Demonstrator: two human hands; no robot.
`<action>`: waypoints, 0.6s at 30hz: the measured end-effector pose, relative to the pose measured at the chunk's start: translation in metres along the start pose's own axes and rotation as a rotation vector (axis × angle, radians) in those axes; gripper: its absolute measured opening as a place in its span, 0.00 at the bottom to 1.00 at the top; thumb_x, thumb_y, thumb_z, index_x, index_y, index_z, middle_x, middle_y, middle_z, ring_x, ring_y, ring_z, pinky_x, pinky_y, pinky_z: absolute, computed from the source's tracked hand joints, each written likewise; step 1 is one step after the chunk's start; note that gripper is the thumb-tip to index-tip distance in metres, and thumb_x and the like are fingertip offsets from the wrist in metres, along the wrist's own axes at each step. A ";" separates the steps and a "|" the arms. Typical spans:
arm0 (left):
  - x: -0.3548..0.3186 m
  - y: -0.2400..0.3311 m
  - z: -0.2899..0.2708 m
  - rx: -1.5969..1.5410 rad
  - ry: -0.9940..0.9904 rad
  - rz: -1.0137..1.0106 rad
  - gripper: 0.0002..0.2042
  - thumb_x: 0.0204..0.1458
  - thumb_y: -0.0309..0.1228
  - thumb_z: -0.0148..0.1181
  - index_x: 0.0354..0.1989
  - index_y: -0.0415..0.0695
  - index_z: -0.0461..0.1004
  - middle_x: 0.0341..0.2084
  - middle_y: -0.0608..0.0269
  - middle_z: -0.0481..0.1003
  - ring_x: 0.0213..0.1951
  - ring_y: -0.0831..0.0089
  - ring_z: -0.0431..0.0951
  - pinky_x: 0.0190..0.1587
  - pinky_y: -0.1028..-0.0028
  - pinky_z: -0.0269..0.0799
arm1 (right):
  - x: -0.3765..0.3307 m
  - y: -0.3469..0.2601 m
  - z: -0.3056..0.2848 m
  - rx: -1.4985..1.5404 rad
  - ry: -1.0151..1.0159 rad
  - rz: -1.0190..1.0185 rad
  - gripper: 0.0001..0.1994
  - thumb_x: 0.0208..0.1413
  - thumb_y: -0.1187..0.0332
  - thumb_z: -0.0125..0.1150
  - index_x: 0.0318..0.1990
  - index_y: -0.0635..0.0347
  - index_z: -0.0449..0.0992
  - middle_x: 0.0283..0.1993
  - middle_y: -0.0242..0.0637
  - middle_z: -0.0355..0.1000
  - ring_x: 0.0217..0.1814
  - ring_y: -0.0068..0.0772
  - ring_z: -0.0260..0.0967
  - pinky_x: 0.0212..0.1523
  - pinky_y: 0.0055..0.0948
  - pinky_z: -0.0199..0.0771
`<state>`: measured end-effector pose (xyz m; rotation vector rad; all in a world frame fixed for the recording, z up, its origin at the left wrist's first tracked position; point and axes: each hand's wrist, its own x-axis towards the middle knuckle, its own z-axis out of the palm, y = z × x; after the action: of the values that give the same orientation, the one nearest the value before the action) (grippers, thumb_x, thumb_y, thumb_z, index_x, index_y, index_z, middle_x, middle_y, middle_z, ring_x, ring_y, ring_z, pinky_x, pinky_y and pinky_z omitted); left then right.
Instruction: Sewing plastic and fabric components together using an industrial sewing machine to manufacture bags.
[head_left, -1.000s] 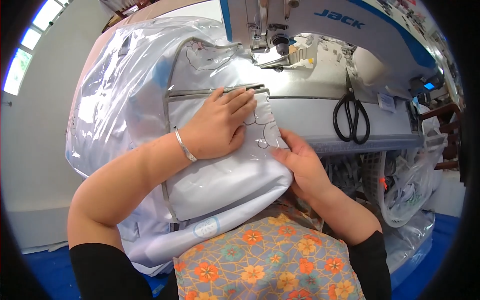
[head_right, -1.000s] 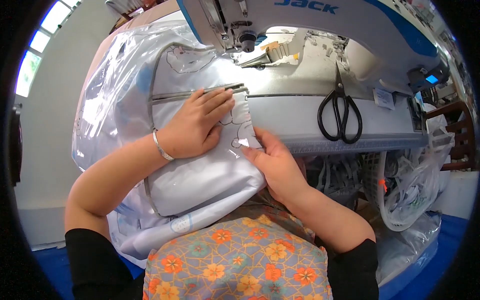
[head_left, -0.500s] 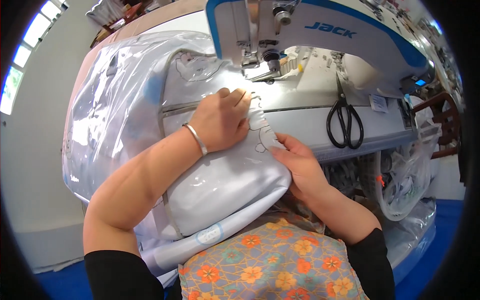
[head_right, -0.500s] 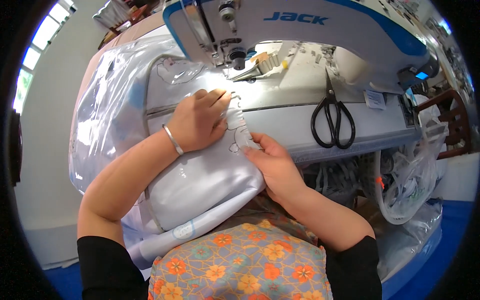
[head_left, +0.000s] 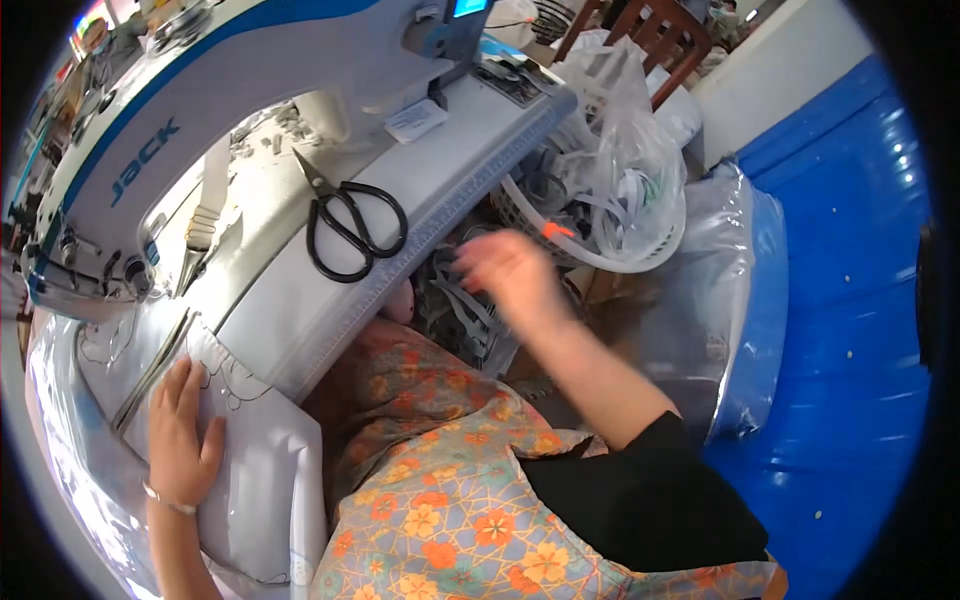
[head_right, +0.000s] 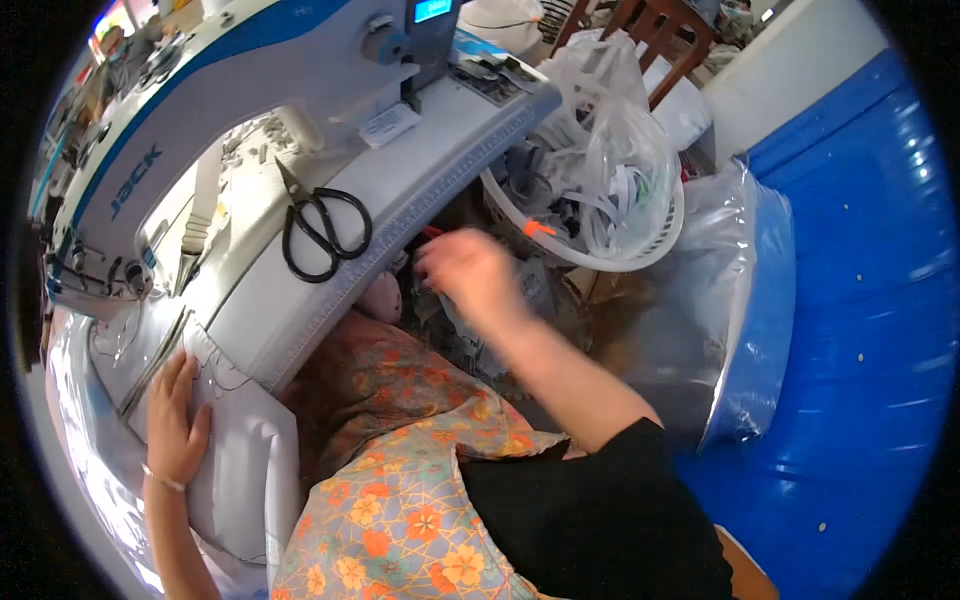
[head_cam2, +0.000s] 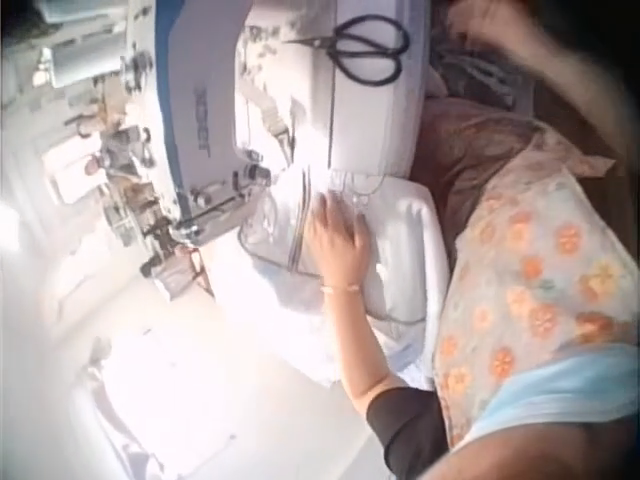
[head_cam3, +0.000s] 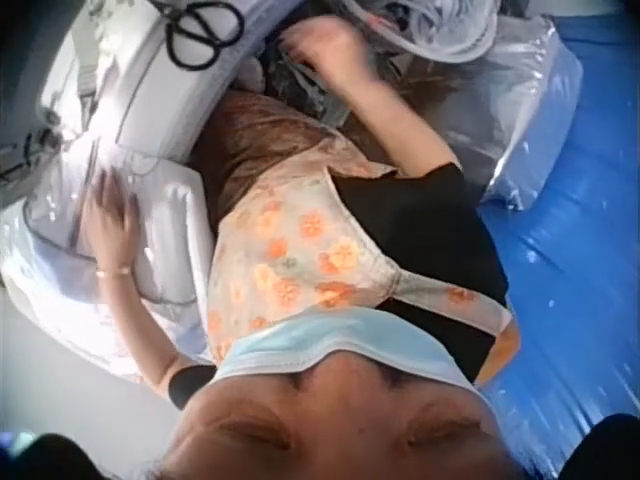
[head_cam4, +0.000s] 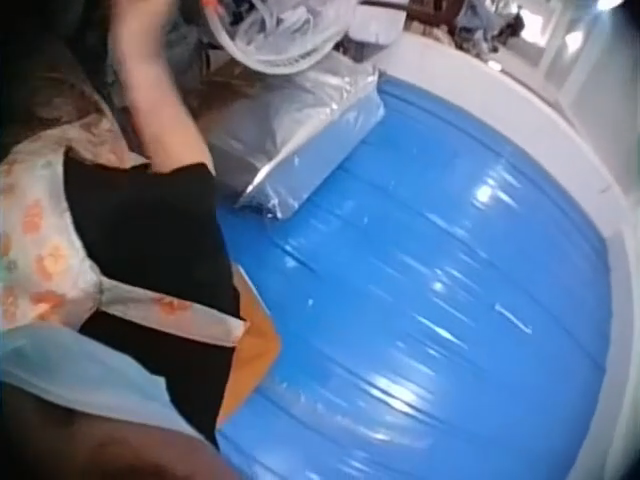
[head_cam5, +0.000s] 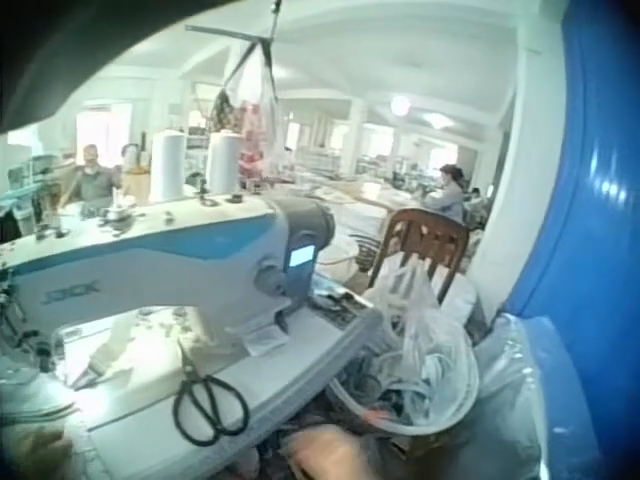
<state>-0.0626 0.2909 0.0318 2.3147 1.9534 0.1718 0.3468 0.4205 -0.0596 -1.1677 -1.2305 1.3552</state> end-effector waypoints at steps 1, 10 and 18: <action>-0.005 0.001 -0.001 0.004 -0.003 0.006 0.27 0.46 0.28 0.57 0.59 0.37 0.68 0.61 0.48 0.67 0.60 0.47 0.65 0.65 0.56 0.56 | 0.018 -0.001 -0.045 -0.114 0.233 0.008 0.07 0.62 0.70 0.57 0.43 0.61 0.76 0.37 0.35 0.77 0.37 0.23 0.73 0.39 0.23 0.74; -0.005 -0.010 0.021 -0.076 0.155 0.029 0.24 0.47 0.24 0.52 0.56 0.37 0.70 0.58 0.48 0.69 0.62 0.49 0.65 0.66 0.58 0.56 | 0.102 0.072 -0.316 -1.547 0.723 -0.191 0.12 0.54 0.63 0.63 0.41 0.61 0.80 0.30 0.42 0.78 0.31 0.35 0.76 0.34 0.33 0.73; 0.017 0.045 -0.035 -0.289 0.243 0.118 0.23 0.42 0.14 0.52 0.51 0.35 0.75 0.56 0.48 0.72 0.59 0.52 0.71 0.61 0.59 0.64 | 0.094 -0.092 -0.194 -0.808 0.440 -0.352 0.11 0.56 0.62 0.65 0.37 0.60 0.82 0.26 0.27 0.72 0.26 0.20 0.65 0.29 0.23 0.63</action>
<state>-0.0218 0.3001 0.0734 2.3019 1.7456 0.7259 0.5321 0.5405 0.0184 -1.5795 -1.5943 0.2818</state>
